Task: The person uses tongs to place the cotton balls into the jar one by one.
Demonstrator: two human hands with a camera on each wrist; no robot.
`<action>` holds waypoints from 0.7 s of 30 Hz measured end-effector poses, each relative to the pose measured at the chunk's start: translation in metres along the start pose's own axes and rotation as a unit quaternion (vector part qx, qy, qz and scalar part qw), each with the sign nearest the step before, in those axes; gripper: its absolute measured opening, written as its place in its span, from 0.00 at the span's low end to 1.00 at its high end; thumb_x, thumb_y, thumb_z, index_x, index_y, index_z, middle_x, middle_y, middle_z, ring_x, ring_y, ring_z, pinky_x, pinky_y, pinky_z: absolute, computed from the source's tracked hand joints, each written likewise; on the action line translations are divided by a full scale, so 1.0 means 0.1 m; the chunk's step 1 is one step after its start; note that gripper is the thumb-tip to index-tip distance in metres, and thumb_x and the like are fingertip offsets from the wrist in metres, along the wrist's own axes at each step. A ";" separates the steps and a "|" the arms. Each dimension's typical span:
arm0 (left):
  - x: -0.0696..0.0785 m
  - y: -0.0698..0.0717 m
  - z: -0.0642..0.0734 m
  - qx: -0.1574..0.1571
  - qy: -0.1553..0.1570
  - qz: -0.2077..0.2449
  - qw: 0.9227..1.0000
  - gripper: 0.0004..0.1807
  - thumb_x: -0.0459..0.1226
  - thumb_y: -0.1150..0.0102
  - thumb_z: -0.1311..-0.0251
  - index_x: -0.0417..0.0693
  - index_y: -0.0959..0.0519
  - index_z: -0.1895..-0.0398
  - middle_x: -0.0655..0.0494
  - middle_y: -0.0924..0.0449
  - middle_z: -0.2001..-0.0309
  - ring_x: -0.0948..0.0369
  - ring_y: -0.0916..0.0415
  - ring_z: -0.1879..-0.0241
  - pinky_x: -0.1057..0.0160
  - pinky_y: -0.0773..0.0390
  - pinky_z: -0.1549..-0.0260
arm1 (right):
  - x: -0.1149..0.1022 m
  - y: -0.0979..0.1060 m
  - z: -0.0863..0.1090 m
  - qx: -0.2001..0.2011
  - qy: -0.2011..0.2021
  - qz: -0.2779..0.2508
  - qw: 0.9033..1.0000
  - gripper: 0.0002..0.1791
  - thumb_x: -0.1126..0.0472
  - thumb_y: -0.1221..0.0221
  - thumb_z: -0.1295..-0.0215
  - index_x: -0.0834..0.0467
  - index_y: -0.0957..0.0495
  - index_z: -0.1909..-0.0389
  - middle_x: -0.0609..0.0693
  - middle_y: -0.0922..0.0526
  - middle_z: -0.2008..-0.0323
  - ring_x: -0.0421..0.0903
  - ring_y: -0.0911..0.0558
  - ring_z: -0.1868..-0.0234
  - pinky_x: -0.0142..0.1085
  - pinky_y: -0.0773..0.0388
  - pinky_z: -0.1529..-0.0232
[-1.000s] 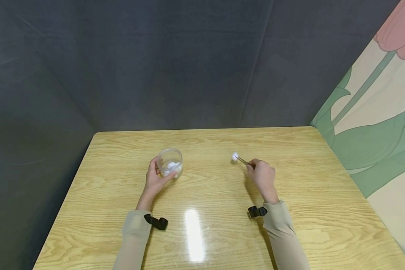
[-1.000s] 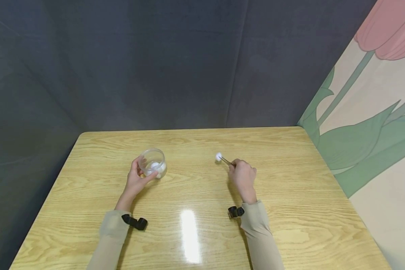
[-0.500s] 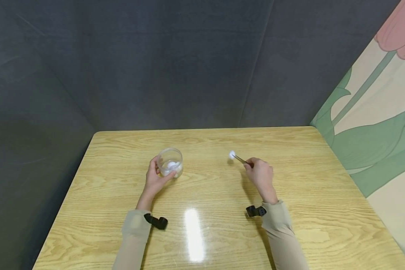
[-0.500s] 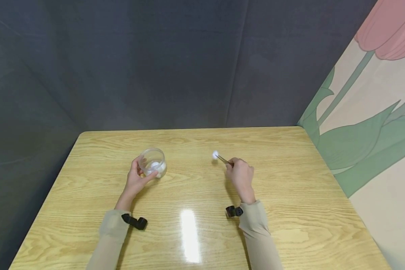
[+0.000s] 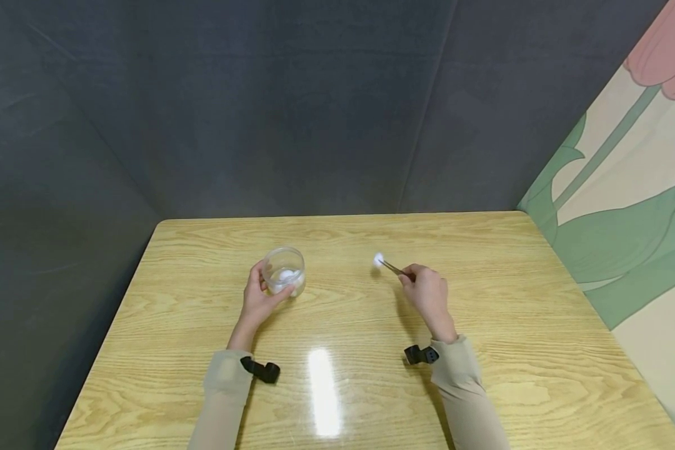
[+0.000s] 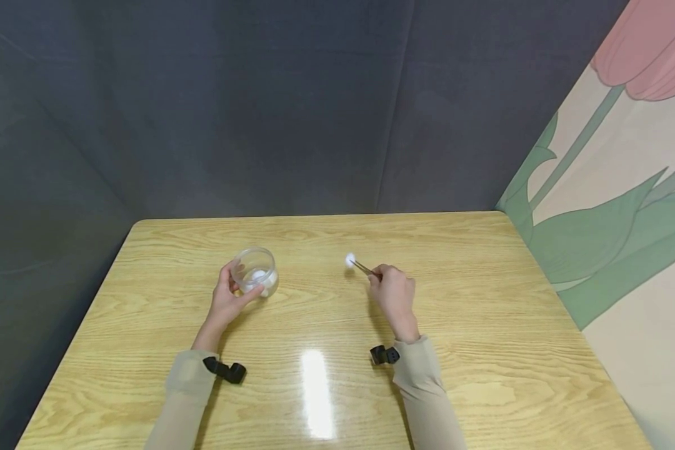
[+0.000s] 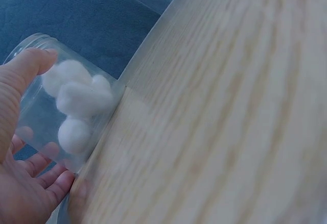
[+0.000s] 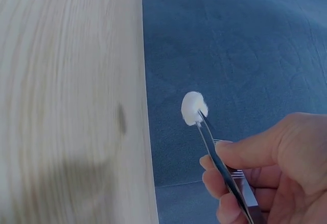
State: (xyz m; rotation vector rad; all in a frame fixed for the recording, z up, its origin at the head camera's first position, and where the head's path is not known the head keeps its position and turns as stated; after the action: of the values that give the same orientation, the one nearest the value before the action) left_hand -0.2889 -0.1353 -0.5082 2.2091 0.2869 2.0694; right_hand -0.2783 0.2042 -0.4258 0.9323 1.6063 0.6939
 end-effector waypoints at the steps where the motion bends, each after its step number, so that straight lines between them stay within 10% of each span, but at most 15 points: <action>1: 0.00 0.00 0.00 0.000 -0.001 0.000 1.000 0.45 0.35 0.29 0.53 0.44 0.44 0.33 0.42 0.37 0.40 0.47 0.35 0.45 0.50 0.33 0.48 | -0.01 0.00 0.00 0.001 0.003 -0.002 1.000 0.06 0.64 0.38 0.41 0.65 0.18 0.70 0.55 0.17 0.77 0.48 0.23 0.81 0.40 0.29 0.80; 21: 0.00 0.00 0.00 -0.001 0.002 0.000 1.000 0.45 0.36 0.29 0.53 0.45 0.44 0.33 0.42 0.36 0.40 0.47 0.34 0.46 0.50 0.32 0.49 | -0.25 -0.01 0.02 0.026 0.049 -0.011 0.998 0.05 0.66 0.36 0.44 0.65 0.18 0.70 0.56 0.17 0.77 0.48 0.22 0.81 0.39 0.28 0.80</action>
State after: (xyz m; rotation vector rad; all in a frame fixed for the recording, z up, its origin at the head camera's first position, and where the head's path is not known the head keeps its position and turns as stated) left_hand -0.2888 -0.1353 -0.5087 2.2038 0.2851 2.0730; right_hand -0.2739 0.1819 -0.4142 0.9288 1.7257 0.6945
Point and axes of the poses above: each hand's wrist, its own z-axis away from the middle knuckle, its own y-axis out of the back of the hand, x = y × z, the point moved 10 cm from there along -z, towards the middle knuckle
